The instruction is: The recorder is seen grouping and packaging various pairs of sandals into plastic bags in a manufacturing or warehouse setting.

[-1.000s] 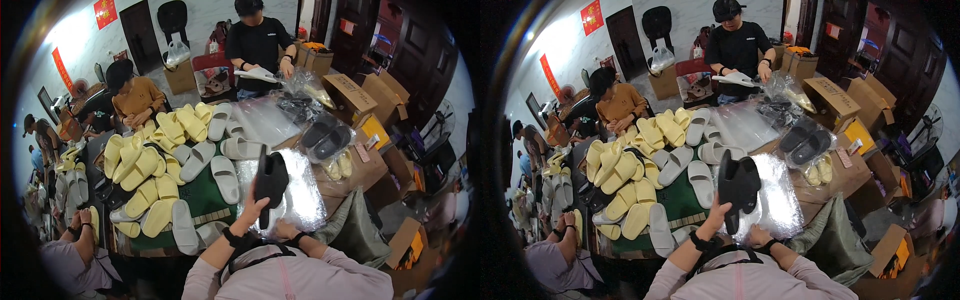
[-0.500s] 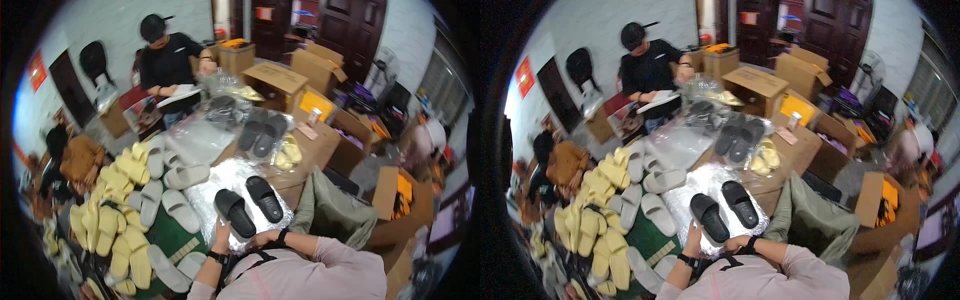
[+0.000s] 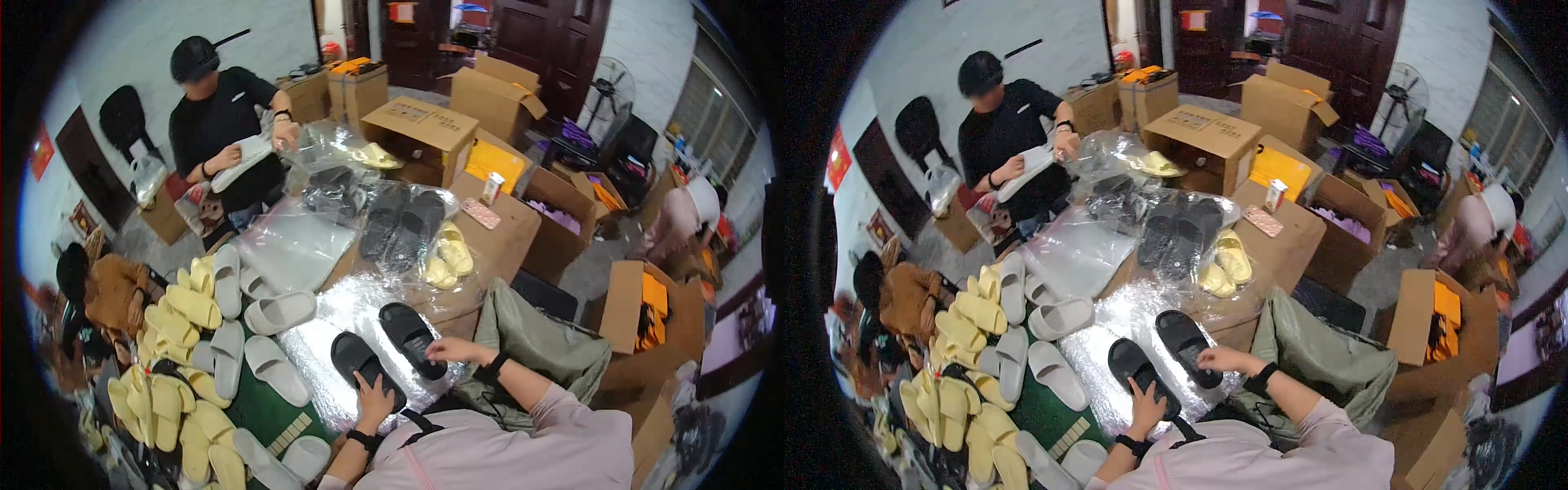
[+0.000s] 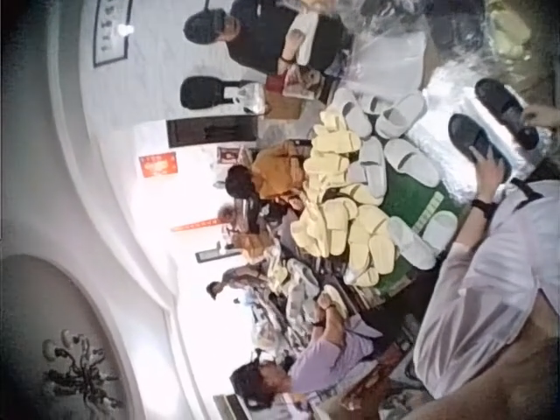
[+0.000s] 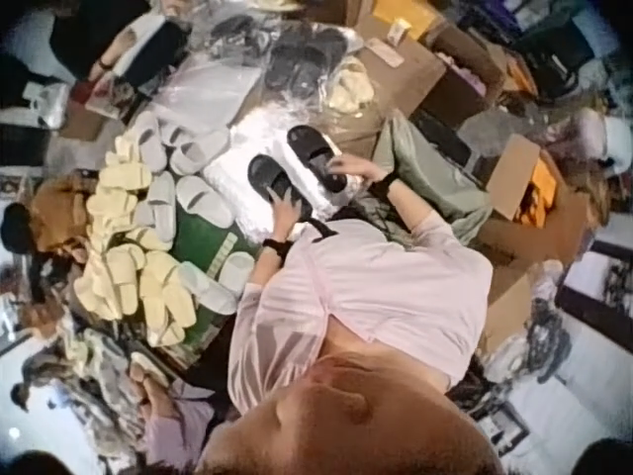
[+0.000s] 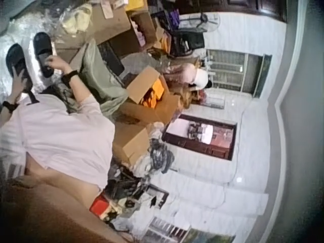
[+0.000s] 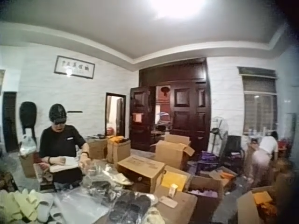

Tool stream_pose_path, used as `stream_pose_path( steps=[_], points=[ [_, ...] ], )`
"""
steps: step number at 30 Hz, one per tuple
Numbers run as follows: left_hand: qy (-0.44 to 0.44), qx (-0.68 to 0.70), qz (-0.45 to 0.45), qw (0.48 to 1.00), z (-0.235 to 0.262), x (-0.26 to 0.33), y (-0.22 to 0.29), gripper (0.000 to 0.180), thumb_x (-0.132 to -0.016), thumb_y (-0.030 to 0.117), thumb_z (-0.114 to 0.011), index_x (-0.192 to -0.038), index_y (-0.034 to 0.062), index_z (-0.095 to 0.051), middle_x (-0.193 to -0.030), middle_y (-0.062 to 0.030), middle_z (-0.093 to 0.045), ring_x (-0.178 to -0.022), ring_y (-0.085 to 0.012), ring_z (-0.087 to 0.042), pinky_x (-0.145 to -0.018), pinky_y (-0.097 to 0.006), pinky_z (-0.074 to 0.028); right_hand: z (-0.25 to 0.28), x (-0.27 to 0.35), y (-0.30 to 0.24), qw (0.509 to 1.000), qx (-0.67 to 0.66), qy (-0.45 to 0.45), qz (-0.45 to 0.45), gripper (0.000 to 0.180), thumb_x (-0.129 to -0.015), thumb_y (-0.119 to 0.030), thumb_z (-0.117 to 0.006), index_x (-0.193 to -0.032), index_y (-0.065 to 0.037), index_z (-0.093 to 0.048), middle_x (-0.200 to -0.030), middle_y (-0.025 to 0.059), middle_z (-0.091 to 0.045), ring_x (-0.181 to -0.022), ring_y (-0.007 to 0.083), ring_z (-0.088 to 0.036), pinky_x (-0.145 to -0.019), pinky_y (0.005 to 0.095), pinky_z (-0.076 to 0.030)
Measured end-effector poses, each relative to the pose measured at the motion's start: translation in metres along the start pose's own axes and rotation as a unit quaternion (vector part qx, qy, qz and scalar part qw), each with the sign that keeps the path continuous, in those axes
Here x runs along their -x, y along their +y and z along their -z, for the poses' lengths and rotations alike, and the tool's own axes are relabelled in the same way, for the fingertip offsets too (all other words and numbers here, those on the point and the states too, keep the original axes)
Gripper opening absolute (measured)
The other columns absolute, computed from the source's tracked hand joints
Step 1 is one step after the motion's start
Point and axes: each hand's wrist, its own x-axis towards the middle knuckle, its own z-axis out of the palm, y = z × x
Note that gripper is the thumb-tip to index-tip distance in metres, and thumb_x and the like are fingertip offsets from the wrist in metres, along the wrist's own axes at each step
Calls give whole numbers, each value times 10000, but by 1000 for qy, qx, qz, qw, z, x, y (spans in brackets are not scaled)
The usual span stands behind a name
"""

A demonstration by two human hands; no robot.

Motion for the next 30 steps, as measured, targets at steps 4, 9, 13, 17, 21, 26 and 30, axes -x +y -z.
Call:
stream_pose_path(
  steps=[4, 9, 13, 17, 21, 26, 30],
  points=[
    [-106, -18, 15, 994, 3, 13, -9, 584, -786, 348, -591, -1299, 99, -465, -1405, -388, -41, -1240, -525, -286, -1020, -508, -293, -68, -55, 14, 982, 151, -116, 16, 469, -853, -425, -562, -1265, -204, -526, -1247, 149, -530, -1264, 402, -307, -1079, 461, -190],
    [-165, -250, -48, 953, -10, 39, -23, 544, -818, 429, -566, -1258, 116, -499, -1416, -337, -167, -1340, -441, -165, -1045, -493, -259, -127, -81, -27, 955, 280, 3, -99, 469, -814, -477, -542, -1256, -320, -527, -1414, 316, -191, -1316, 495, -141, -1023, 588, -211],
    [61, -98, -59, 992, -6, 43, -17, 476, -707, 129, -667, -1139, 26, -496, -1203, -264, -419, -1148, -422, -390, -946, -512, -341, -138, -89, -28, 924, 333, 175, -72, 442, -806, -389, -553, -1220, -234, -557, -1185, 266, -471, -1127, 424, -418, -882, 562, -358],
    [17, 34, -27, 999, -24, 44, -59, 380, -662, -13, -550, -1024, -60, -442, -971, -260, -509, -976, -433, -480, -839, -484, -393, -134, -87, -21, 924, 351, 147, -41, 580, -811, -376, -548, -1342, -194, -401, -939, 243, -590, -934, 409, -544, -760, 491, -457],
    [-34, -78, -60, 995, -45, 55, -77, 361, -772, 78, -501, -1114, -38, -503, -1284, -279, -400, -1210, -401, -400, -996, -434, -355, -131, -72, -29, 911, 347, 203, -99, 525, -788, -357, -582, -1282, -211, -484, -1236, 292, -418, -1137, 441, -395, -901, 542, -351],
    [-34, -159, -115, 980, -44, 62, -77, 414, -809, 110, -509, -1222, 91, -518, -1341, -250, -353, -1235, -351, -386, -982, -436, -361, -129, -92, -11, 903, 296, 273, -148, 497, -762, -366, -613, -1217, -176, -547, -1435, 314, -120, -1334, 461, -104, -1038, 559, -197],
    [49, -299, -179, 936, -44, 59, -71, 397, -827, 200, -533, -1217, 126, -533, -1390, -172, -341, -1271, -345, -343, -1015, -448, -307, -112, -131, 39, 961, 132, 236, -56, 560, -745, -365, -630, -1225, -97, -527, -1443, 289, -148, -1361, 405, -96, -1041, 566, -197]
  ],
)
